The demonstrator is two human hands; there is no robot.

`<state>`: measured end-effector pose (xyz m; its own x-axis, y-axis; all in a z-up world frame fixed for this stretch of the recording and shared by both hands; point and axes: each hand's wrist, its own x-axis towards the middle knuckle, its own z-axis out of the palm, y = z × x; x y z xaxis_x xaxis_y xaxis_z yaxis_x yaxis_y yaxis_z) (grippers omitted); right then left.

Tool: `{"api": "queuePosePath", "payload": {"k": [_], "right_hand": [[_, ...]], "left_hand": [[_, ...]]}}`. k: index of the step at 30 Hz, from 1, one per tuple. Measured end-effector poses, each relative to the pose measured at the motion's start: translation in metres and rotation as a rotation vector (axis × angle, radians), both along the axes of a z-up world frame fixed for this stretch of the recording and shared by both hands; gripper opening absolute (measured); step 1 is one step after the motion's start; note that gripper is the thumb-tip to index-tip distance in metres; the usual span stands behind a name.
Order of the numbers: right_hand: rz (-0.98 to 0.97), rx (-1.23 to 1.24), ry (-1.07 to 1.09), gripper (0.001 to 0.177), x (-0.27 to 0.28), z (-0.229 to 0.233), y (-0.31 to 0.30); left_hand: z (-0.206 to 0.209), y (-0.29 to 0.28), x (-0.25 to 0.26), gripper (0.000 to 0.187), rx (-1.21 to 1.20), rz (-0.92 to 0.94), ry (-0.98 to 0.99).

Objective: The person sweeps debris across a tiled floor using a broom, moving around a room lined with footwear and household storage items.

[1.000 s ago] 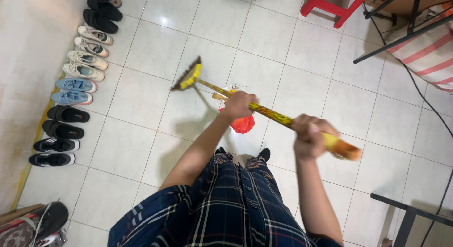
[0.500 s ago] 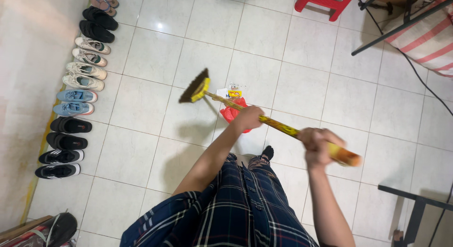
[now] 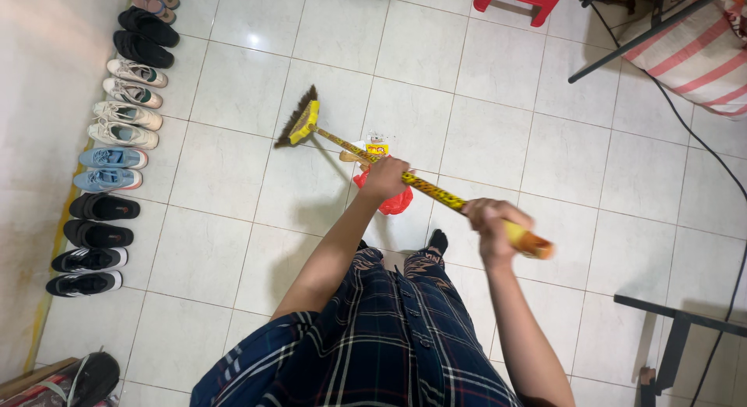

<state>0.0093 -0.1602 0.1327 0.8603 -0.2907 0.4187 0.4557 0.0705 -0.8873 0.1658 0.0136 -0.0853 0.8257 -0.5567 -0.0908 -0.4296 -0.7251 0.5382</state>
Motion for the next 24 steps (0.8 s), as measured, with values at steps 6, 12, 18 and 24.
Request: {"api": "queuePosePath", "payload": {"k": [6, 12, 18, 24], "right_hand": [[0.029, -0.048, 0.105, 0.036, -0.008, -0.019, -0.024], [0.109, 0.066, 0.072, 0.03, -0.011, 0.03, -0.135], [0.307, 0.172, -0.056, 0.025, 0.032, 0.051, -0.209], [0.5, 0.218, 0.004, 0.028, 0.09, 0.017, -0.232]], "left_hand": [[-0.053, -0.028, -0.011, 0.009, -0.001, -0.045, -0.059], [0.027, -0.126, -0.03, 0.011, -0.141, -0.119, 0.202], [0.079, -0.176, -0.032, 0.04, -0.26, 0.214, 0.0], [0.037, -0.175, -0.009, 0.032, -0.208, 0.453, -0.283]]}}
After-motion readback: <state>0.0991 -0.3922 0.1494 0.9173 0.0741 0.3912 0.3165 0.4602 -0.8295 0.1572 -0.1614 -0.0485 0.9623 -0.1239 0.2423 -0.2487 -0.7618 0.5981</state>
